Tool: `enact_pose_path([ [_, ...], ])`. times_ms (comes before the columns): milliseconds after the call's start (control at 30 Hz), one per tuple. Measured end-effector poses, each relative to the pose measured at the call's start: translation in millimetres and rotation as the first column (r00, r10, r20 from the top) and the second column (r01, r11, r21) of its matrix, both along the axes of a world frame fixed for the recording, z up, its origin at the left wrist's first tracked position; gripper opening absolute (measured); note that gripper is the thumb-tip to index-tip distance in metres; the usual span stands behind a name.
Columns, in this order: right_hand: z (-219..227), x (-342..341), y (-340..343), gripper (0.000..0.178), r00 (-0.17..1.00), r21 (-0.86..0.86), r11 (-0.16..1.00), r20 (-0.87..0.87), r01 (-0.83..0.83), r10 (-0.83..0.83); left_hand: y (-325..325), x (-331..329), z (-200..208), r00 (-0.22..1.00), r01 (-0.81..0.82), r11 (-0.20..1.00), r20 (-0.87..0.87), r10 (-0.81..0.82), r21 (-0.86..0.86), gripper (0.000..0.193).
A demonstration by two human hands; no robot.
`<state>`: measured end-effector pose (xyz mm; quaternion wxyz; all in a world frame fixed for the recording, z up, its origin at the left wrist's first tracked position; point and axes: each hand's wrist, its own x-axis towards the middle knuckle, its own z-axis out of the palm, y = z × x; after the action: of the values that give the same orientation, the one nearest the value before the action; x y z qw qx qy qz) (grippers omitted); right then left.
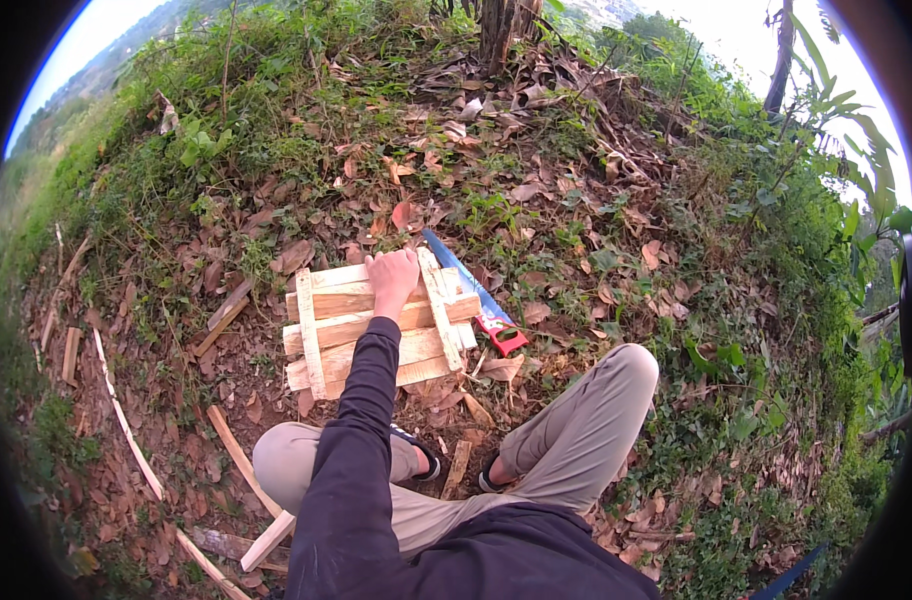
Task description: The person sits on the ground and uses a red hand saw to cut a small wooden crate into smaller pieces. They hold the crate with their left hand and saw through the wooden slats with their right hand, eventually separating the structure into individual planks.
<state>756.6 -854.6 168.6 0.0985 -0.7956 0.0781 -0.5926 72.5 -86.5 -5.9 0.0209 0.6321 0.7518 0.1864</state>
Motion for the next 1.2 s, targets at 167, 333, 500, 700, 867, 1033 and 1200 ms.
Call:
enact_pose_path([
  [167, 2, -3, -4, 0.044, 1.0, 0.0, 1.0, -0.005, -0.031, 0.031, 3, -8, -5, 1.0, -0.023, 1.0, 0.002, 0.023, -0.014, 0.048],
  [333, 10, -6, -12, 0.045, 0.999, -0.002, 0.999, -0.007, -0.053, 0.053, 2, -7, -3, 0.999, -0.021, 1.0, 0.035, 0.021, -0.021, 0.048],
  [500, 19, -5, -18, 0.045, 0.997, -0.009, 0.997, -0.018, -0.08, 0.079, 0, -10, 3, 0.999, -0.016, 0.999, 0.038, 0.017, -0.033, 0.049],
  [700, 39, -4, -27, 0.045, 0.994, -0.018, 0.995, -0.024, -0.103, 0.103, -1, -11, 4, 0.999, -0.004, 0.999, 0.031, 0.006, -0.042, 0.048],
  [867, 65, 3, -35, 0.046, 0.995, -0.026, 0.995, -0.015, -0.098, 0.097, 5, -5, -3, 1.0, -0.01, 1.0, 0.006, 0.01, -0.029, 0.05],
  [1033, 83, 14, -39, 0.046, 0.997, -0.051, 0.995, -0.027, -0.08, 0.079, 7, -10, 0, 1.0, -0.015, 0.997, 0.008, 0.016, -0.076, 0.052],
  [1200, 91, 12, -51, 0.047, 0.998, -0.074, 0.996, -0.045, -0.055, 0.052, 5, -8, -2, 1.0, -0.002, 1.0, -0.005, 0.002, -0.024, 0.05],
])
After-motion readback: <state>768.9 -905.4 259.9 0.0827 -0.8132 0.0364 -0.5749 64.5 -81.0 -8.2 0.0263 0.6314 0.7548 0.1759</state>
